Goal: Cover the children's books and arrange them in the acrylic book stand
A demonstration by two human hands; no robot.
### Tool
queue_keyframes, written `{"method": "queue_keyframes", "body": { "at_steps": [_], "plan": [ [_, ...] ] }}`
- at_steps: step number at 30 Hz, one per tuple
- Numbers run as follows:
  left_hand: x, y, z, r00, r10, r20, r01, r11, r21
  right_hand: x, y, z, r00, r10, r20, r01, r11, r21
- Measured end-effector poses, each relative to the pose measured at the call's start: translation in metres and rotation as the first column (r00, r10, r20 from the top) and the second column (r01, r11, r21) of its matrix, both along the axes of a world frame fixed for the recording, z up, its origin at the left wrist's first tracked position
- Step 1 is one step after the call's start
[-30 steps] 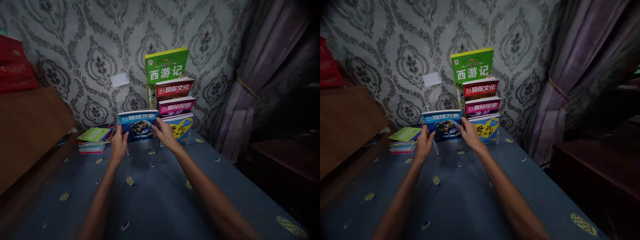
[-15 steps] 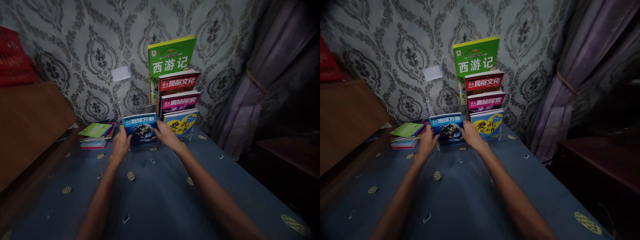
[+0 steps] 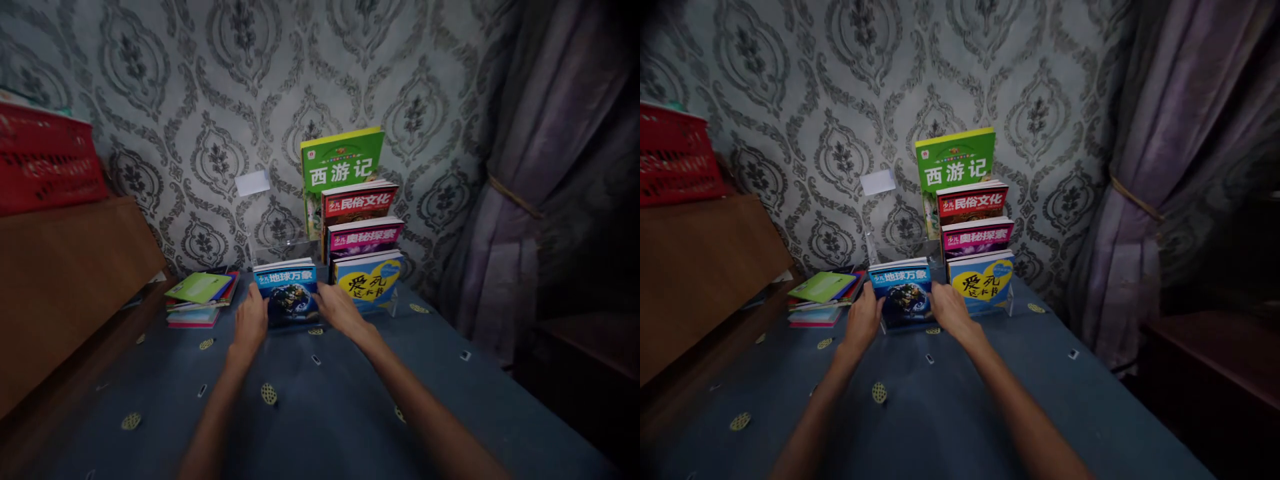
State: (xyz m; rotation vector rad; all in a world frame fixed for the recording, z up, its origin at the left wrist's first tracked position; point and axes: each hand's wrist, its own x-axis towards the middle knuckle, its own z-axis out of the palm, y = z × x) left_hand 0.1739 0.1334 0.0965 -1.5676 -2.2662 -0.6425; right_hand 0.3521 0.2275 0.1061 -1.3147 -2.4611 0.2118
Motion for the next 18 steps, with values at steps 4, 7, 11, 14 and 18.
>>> {"method": "queue_keyframes", "body": {
  "at_steps": [4,7,11,14,18],
  "plan": [
    [-0.0007,0.0017,-0.0029,1.0,-0.003,-0.02,0.004,1.0,0.024,-0.0011,-0.004,0.0022,1.0,0.009,-0.023,-0.01,0.999,-0.042],
    [-0.0003,0.0037,-0.0059,1.0,0.007,-0.024,-0.006,0.998,0.062,-0.0012,-0.0057,0.0027,0.998,0.021,-0.051,-0.024,0.997,-0.067],
    [-0.0007,0.0044,-0.007,1.0,-0.005,0.02,0.004,0.998,0.06,-0.0001,-0.0042,0.002,0.996,0.045,-0.081,-0.053,0.992,-0.111],
    [-0.0032,0.0028,-0.0055,0.998,-0.033,0.045,0.03,0.998,0.059,0.0014,-0.0006,0.0014,0.995,0.055,-0.081,-0.067,0.985,-0.157],
    [-0.0091,0.0004,-0.004,0.994,-0.072,0.08,0.066,0.995,0.077,0.0026,0.0032,0.0005,0.994,0.073,-0.08,-0.085,0.985,-0.151]
  ]
}}
